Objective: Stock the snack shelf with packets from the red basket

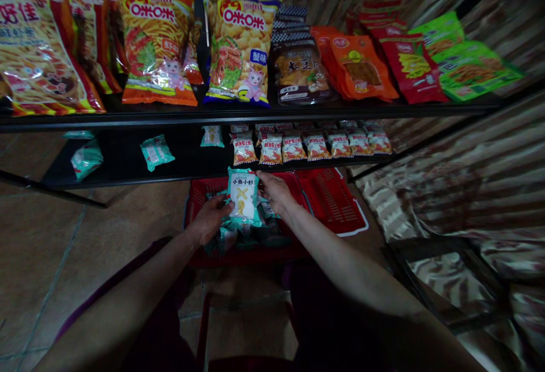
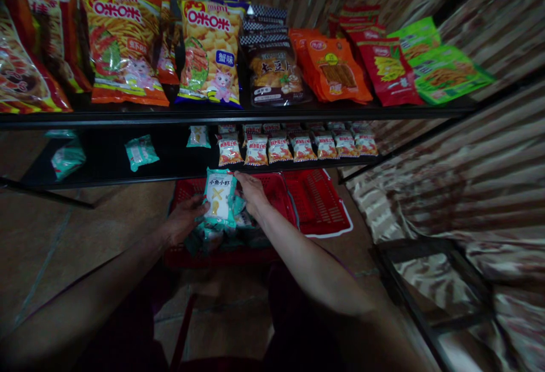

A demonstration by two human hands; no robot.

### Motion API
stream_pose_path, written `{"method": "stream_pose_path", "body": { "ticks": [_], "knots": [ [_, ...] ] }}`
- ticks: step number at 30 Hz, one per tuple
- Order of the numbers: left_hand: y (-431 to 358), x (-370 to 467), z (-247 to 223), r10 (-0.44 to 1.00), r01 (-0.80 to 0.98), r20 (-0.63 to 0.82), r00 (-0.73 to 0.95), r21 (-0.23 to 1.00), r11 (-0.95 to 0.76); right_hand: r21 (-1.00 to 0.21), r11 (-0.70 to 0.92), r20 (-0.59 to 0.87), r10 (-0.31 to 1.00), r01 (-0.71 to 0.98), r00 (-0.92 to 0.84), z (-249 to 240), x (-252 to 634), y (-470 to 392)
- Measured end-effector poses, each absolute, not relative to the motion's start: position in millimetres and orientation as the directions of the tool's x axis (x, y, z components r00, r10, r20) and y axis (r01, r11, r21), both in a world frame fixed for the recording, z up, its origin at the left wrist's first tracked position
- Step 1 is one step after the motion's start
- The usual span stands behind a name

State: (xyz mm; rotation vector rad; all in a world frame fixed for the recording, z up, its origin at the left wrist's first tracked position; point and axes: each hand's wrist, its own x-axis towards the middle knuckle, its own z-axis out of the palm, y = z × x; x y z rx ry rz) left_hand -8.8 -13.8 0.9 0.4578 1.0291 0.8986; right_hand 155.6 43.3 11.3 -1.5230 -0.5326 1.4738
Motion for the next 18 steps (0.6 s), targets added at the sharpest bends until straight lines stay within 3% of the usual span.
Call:
{"method": "stream_pose_path", "body": {
  "ticks": [9, 18],
  "knots": [
    [-4.2, -15.3, -5.0, 0.815, -0.549, -0.570, 0.106, 0.650, 0.526, -0.805, -0.572, -0.574, 0.818, -0.154, -0.038, 15.6, 146.9, 27.2],
    [-2.4, -19.4, 0.3, 0.817, -0.540, -0.574, 0.062, 0.669, 0.511, -0.823, -0.549, -0.529, 0.834, -0.142, -0.156, 7.4, 145.2, 18.8]
  ]
}}
